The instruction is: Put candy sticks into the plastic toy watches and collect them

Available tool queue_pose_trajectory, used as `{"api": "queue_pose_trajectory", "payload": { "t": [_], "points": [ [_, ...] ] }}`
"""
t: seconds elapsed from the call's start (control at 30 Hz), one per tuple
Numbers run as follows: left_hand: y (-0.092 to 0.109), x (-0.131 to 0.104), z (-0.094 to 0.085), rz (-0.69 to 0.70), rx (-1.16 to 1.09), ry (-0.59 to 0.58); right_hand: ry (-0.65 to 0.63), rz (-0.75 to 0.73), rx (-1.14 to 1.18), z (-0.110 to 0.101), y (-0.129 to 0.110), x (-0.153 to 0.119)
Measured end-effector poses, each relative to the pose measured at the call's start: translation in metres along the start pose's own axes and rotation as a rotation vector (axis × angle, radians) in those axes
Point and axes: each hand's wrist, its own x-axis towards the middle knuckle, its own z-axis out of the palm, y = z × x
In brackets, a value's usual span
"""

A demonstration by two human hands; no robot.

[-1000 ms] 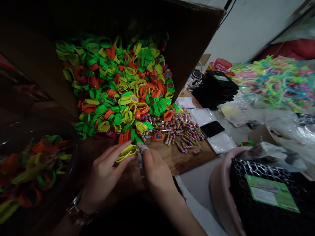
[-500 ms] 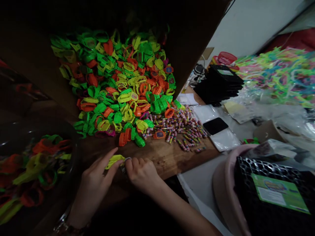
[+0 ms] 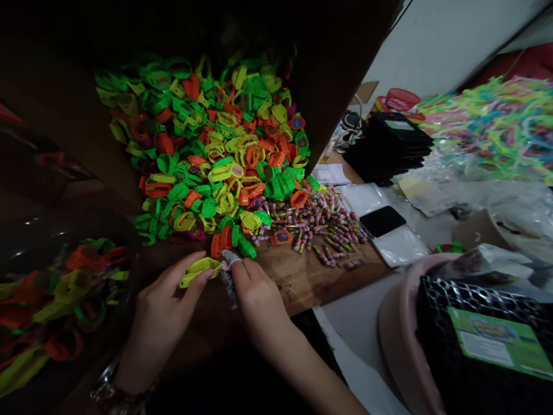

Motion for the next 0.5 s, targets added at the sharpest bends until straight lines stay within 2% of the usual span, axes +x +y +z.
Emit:
{"api": "queue_pose_trajectory", "payload": {
  "t": [0.13,0.2,0.4,0.5],
  "points": [
    [0.005,-0.002,0.003,0.082,0.015,0.016,-0.059,0.024,-0.003,-0.003,-0.002,-0.002],
    [0.007,-0.003,0.004,0.107,0.022,0.036,-0.084,0.021,-0.078,-0.006,-0.005,-0.002],
    [0.01,-0.01,0.008,0.105,0.045,0.03,-0.009,-0.051,-0.574,-0.005,-0.016,-0.002],
    [0.007,-0.011,0.009,0.084,0.028,-0.005,-0.001,-0.105,-0.708,-0.004,-0.016,0.001]
  ]
}}
